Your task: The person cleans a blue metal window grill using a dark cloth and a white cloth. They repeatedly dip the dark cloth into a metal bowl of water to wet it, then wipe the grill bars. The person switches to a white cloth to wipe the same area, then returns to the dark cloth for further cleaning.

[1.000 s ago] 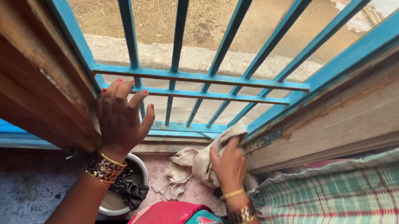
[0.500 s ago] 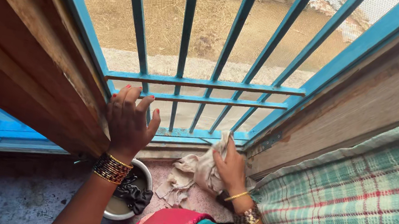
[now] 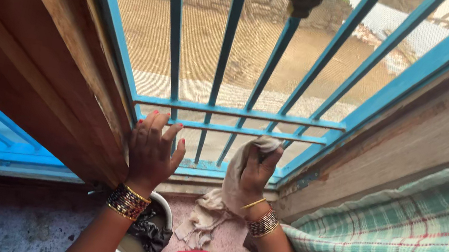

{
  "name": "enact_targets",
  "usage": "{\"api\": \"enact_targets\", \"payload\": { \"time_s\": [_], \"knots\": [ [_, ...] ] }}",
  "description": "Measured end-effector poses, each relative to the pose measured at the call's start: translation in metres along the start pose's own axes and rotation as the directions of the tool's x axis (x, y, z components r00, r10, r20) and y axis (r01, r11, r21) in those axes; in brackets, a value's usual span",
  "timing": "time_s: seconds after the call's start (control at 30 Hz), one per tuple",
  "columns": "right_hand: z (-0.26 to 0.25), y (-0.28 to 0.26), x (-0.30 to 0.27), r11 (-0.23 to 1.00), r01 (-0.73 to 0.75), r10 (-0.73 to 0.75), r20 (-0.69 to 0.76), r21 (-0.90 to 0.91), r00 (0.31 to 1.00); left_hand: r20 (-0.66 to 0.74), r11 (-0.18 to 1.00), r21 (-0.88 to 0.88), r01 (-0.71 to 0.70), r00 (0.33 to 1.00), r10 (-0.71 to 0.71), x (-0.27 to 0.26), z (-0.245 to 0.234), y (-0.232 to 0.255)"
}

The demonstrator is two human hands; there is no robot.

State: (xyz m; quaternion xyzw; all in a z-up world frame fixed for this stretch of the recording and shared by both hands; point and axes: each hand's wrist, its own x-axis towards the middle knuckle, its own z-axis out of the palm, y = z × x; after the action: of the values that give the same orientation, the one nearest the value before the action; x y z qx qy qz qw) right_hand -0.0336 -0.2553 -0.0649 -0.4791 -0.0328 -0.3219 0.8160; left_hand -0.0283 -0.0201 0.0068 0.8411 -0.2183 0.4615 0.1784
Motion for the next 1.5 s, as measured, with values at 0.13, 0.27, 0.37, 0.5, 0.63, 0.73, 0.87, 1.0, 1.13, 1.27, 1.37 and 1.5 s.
{"api": "enact_targets", "payload": {
  "time_s": [0.13, 0.27, 0.37, 0.5, 0.63, 0.73, 0.87, 1.0, 1.13, 1.27, 1.37, 1.5],
  "knots": [
    [-0.014, 0.029, 0.017, 0.964, 0.163, -0.151, 0.075, -0.208, 0.986, -0.033, 1.0, 0.014, 0.004, 0.999, -0.004, 0.003, 0.009, -0.005],
    [-0.027, 0.052, 0.021, 0.951, 0.23, -0.226, 0.04, -0.205, 0.973, -0.065, 1.0, 0.031, 0.008, 0.998, -0.006, 0.003, 0.023, -0.008],
    [-0.029, 0.045, 0.014, 0.912, 0.138, -0.086, 0.149, -0.387, 0.985, -0.072, 0.998, 0.055, -0.006, 0.997, 0.01, 0.005, 0.026, -0.012],
    [-0.021, 0.036, 0.024, 0.888, 0.078, -0.036, 0.1, -0.454, 0.994, -0.077, 0.999, 0.047, 0.006, 0.997, -0.003, 0.005, 0.027, -0.013],
    [-0.015, 0.02, 0.041, 0.951, 0.014, 0.028, 0.129, -0.309, 0.991, -0.068, 0.999, 0.043, 0.013, 0.998, -0.01, 0.004, 0.024, -0.013],
    [0.0, 0.007, 0.047, 0.993, -0.019, 0.034, 0.127, -0.117, 0.991, -0.054, 0.999, 0.028, 0.016, 0.998, -0.015, 0.003, 0.021, -0.015],
    [0.003, 0.005, 0.045, 0.994, 0.004, 0.011, 0.134, -0.11, 0.991, -0.049, 1.0, 0.026, 0.016, 0.999, -0.014, 0.002, 0.017, -0.019],
    [-0.013, 0.023, 0.053, 0.972, 0.135, -0.076, 0.292, -0.19, 0.953, -0.053, 0.999, 0.023, 0.036, 0.998, -0.035, 0.001, 0.01, -0.02],
    [-0.032, 0.044, 0.052, 0.939, 0.243, -0.167, 0.296, -0.243, 0.94, -0.063, 0.999, 0.019, 0.036, 0.997, -0.034, 0.002, 0.007, -0.019],
    [-0.048, 0.071, 0.041, 0.953, 0.152, -0.086, 0.247, -0.261, 0.965, -0.066, 0.999, 0.033, 0.032, 0.997, -0.03, 0.001, 0.005, -0.016],
    [-0.049, 0.078, 0.018, 0.807, 0.147, -0.051, 0.182, -0.571, 0.982, -0.063, 0.999, 0.022, 0.031, 0.998, -0.03, 0.0, 0.002, -0.014],
    [-0.039, 0.079, -0.007, 0.529, 0.254, -0.195, 0.176, -0.81, 0.965, -0.026, 0.999, 0.001, 0.039, 0.999, -0.039, -0.003, -0.009, -0.011]
  ]
}}
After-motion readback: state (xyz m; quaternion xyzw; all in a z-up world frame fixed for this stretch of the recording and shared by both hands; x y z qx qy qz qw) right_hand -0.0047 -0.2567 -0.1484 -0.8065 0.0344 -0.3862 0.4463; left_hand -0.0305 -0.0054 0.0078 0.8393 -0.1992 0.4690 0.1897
